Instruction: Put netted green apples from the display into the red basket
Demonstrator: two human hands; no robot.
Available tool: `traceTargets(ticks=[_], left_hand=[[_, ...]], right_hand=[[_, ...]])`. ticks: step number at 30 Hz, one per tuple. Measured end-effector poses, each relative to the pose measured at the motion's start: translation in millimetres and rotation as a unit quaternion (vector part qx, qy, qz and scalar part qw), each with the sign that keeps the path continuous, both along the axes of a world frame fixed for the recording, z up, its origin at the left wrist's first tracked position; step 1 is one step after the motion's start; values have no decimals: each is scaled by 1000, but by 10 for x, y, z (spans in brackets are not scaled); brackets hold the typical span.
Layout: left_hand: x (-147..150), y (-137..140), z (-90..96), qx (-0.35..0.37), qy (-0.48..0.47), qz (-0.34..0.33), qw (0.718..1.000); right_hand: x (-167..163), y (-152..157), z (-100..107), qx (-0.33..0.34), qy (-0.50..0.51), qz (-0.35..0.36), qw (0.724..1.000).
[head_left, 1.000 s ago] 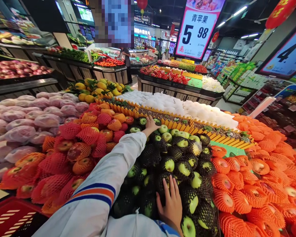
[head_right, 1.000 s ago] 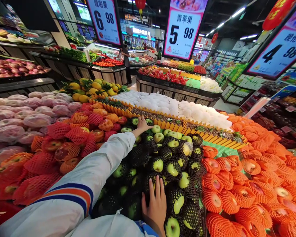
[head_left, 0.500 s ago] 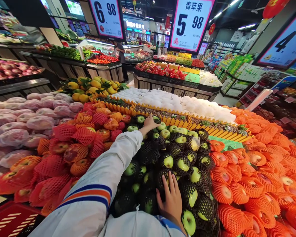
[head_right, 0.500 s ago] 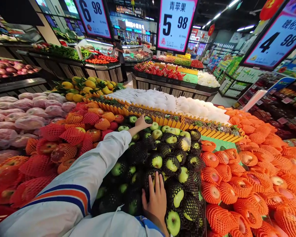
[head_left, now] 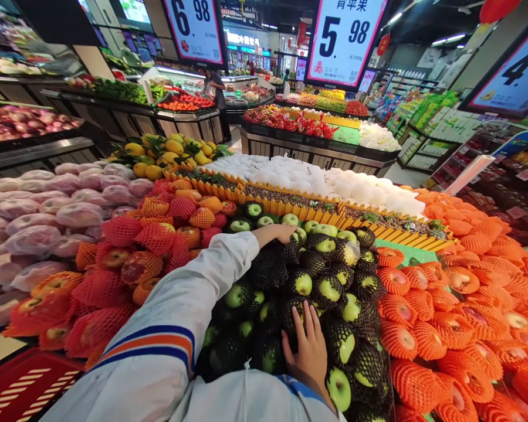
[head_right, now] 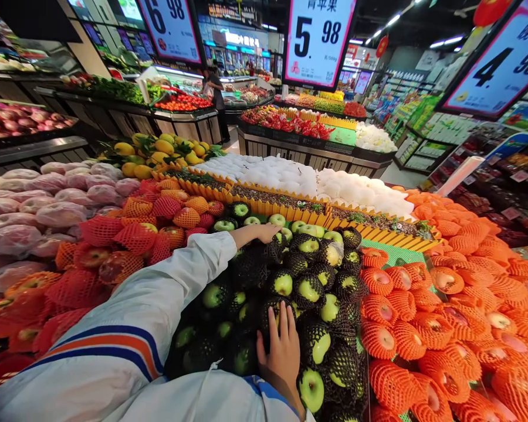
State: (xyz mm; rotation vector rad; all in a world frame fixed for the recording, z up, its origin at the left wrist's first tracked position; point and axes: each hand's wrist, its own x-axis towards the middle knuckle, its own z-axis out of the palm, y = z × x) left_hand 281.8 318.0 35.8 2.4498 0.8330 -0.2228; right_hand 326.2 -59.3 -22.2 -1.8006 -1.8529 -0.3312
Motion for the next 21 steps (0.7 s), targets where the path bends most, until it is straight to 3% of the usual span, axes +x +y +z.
traceTargets(ticks=[3, 8, 11, 17, 21], left_hand=[[-65, 51, 136, -2, 24, 9, 1000], [-256, 32, 486, 22, -30, 11, 999], [-382, -10, 601, 28, -36, 27, 999], [-649, 40, 432, 14, 86, 88, 992], [-799, 245, 297, 101, 104, 160, 977]], right_hand=[[-2, 2, 3, -4, 4, -1, 1000], [-5, -4, 13, -9, 12, -2, 1000], [-3, -3, 26, -10, 6, 0, 1000], [5, -1, 28, -9, 1, -1, 1000], [11, -2, 14, -7, -2, 0, 1000]])
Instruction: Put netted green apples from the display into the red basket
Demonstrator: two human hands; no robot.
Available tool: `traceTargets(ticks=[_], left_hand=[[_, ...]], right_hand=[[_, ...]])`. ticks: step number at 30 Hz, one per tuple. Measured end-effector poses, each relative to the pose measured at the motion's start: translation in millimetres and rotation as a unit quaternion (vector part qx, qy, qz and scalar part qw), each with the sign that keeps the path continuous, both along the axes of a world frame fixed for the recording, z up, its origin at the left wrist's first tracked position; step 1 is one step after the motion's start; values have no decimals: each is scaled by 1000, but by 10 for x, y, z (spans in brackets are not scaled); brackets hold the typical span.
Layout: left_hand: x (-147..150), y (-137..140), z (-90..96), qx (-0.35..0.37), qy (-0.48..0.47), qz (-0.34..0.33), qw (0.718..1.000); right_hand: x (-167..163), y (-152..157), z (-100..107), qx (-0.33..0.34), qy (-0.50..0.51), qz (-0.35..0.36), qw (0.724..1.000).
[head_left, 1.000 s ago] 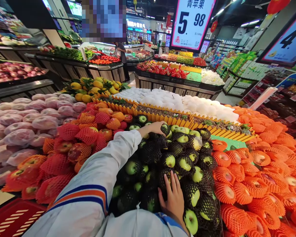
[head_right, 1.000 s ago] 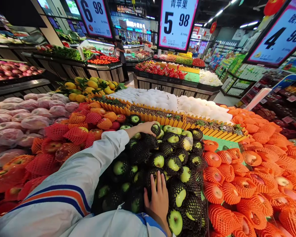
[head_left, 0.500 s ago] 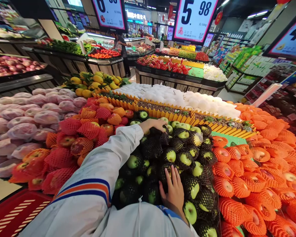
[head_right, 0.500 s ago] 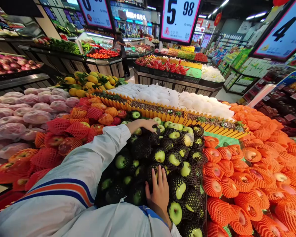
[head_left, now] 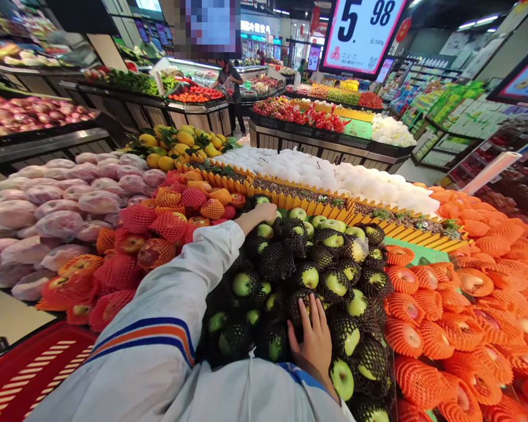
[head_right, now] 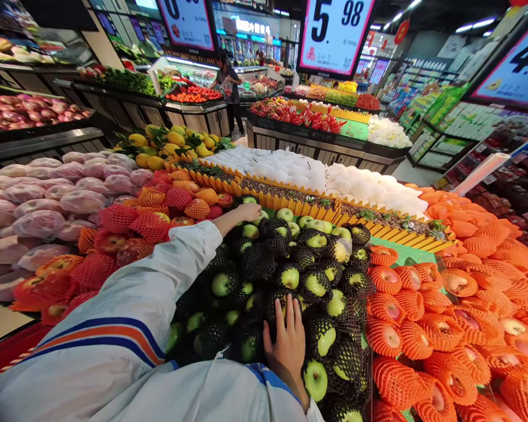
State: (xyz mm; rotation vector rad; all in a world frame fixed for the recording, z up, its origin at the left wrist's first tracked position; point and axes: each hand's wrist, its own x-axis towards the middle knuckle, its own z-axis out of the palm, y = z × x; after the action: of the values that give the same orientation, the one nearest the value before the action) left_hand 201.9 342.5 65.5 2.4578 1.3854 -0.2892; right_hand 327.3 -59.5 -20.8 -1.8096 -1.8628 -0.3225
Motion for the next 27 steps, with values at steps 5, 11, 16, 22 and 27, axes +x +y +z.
traceTargets(ticks=[5, 11, 16, 22, 27], left_hand=[[-5, 192, -191, 68, 3, -19, 997], [201, 301, -409, 83, 22, -105, 991], [149, 323, -335, 104, 17, -120, 987], [-4, 195, -263, 126, -53, -32, 990], [-148, 208, -263, 92, -137, 76, 983]], right_hand=[[6, 0, 8, 3, -5, 1, 1000], [-1, -4, 26, 1, -5, 0, 1000], [-3, -9, 5, -3, 3, -4, 1000], [1, -6, -24, -1, 5, 0, 1000], [-1, -6, -11, -5, 4, -3, 1000]])
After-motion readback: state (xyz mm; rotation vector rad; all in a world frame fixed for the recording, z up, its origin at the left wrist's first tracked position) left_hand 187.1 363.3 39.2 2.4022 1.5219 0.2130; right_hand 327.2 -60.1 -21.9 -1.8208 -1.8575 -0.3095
